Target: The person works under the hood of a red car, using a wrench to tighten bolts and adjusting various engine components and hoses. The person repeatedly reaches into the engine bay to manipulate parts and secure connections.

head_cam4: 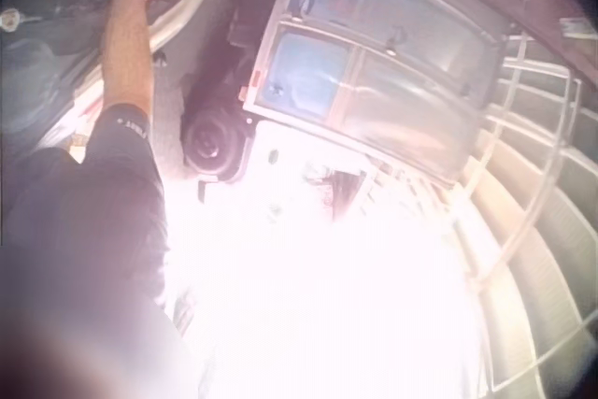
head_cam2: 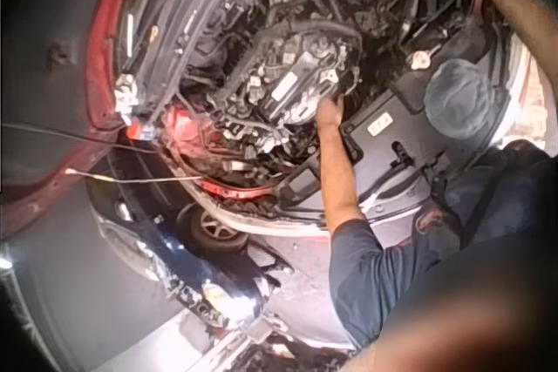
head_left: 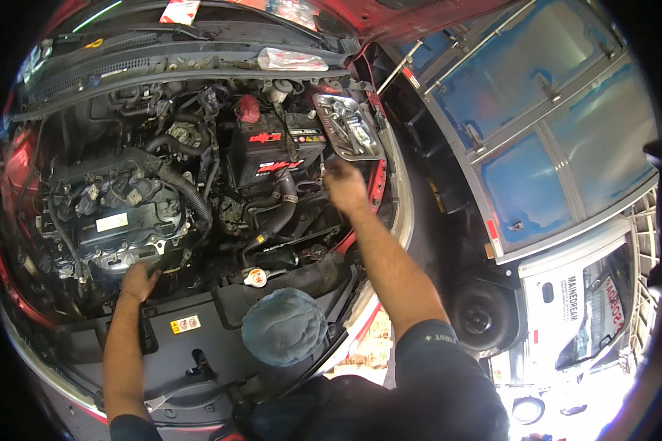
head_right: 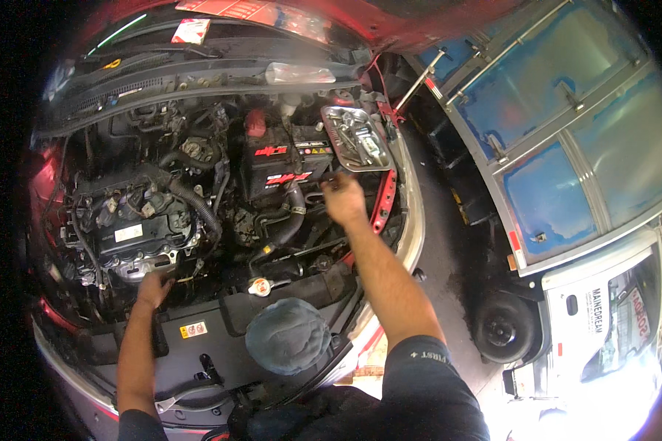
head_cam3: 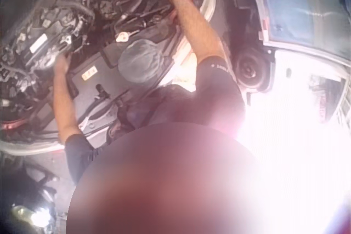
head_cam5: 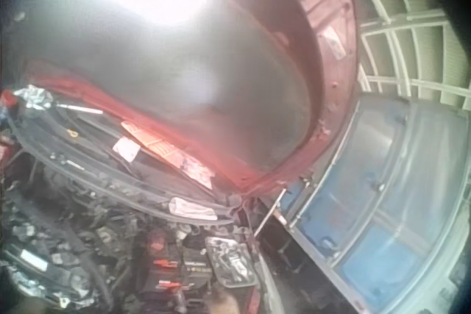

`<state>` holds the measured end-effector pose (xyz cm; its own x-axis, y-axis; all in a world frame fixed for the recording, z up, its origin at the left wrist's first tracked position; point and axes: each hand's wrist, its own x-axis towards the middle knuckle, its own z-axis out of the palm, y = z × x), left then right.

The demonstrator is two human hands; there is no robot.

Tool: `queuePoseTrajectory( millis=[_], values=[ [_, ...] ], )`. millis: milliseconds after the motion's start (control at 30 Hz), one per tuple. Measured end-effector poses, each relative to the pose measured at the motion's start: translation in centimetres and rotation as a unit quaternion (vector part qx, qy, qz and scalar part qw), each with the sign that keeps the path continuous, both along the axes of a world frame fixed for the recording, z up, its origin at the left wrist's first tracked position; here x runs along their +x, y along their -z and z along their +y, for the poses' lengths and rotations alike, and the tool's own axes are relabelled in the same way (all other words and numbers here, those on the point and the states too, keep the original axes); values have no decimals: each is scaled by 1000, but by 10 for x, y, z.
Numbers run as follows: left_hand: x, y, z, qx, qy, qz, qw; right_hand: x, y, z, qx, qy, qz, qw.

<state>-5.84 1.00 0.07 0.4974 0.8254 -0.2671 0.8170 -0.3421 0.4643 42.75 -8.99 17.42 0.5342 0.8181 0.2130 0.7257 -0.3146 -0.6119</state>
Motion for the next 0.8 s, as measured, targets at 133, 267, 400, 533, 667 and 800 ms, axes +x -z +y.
queuePoseTrajectory(
  millis=[133,267,400,533,667,800],
  values=[
    [-2,-41,-30,28,-49,-71,996,102,-3,16,15,47,3,999],
    [17,-75,-98,29,-206,-140,968,161,7,52,-34,110,-79,990],
    [56,-96,-155,78,-180,-166,966,203,11,112,-167,63,-140,974],
    [92,-98,-173,123,-253,-163,946,234,28,147,-290,-70,-331,895],
    [101,-84,-155,72,-321,-207,921,235,20,140,-184,-78,-265,943],
    [105,-53,-104,-90,-393,-214,890,163,-38,84,38,-183,89,978]
  ],
)
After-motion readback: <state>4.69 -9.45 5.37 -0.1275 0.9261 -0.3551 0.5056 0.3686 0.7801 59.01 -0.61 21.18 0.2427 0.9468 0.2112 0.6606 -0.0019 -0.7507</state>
